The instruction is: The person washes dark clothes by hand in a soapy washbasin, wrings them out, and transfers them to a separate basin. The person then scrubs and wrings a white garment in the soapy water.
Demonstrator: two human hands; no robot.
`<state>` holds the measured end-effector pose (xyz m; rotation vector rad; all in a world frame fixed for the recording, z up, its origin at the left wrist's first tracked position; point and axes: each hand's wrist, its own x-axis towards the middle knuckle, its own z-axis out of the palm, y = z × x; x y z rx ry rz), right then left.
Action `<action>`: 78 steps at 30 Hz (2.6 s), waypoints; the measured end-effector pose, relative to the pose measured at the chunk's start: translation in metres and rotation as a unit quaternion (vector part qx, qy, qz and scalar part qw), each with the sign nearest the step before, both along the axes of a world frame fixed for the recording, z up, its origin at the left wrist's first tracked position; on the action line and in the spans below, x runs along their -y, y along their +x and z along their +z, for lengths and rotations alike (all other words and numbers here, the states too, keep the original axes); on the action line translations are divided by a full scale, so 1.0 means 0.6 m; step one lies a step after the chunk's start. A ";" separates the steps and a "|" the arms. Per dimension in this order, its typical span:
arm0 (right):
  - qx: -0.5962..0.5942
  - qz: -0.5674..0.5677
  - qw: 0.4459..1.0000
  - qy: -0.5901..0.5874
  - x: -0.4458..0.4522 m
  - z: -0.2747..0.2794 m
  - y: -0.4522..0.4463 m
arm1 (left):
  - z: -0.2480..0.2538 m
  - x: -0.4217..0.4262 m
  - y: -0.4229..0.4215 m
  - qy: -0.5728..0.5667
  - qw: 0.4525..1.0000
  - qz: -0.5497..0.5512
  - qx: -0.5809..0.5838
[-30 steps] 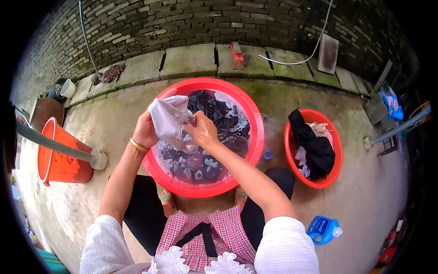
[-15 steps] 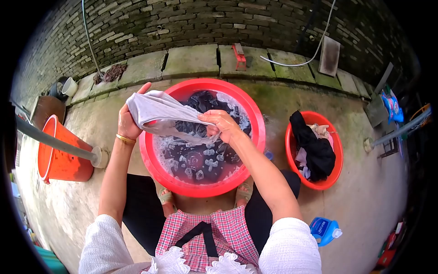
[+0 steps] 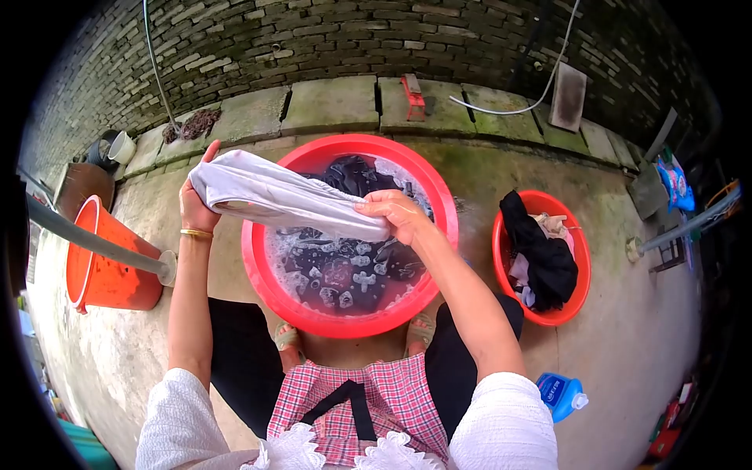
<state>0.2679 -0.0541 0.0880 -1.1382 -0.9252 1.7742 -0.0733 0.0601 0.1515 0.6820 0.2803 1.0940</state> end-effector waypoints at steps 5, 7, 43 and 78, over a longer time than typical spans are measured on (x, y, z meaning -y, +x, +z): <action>-0.060 -0.074 0.995 -0.001 0.005 -0.015 -0.002 | -0.011 -0.002 -0.011 0.003 0.995 0.041 -0.087; -0.151 -0.106 0.983 0.005 0.007 0.012 -0.015 | -0.035 -0.007 -0.001 -0.015 0.975 0.072 -0.211; 0.198 0.073 0.962 0.172 -0.009 -0.034 -0.093 | -0.025 0.088 0.167 -0.013 0.984 -0.114 -0.136; -0.286 -0.222 0.915 0.176 0.062 0.167 0.012 | -0.173 0.193 0.123 -0.058 0.954 0.006 -0.294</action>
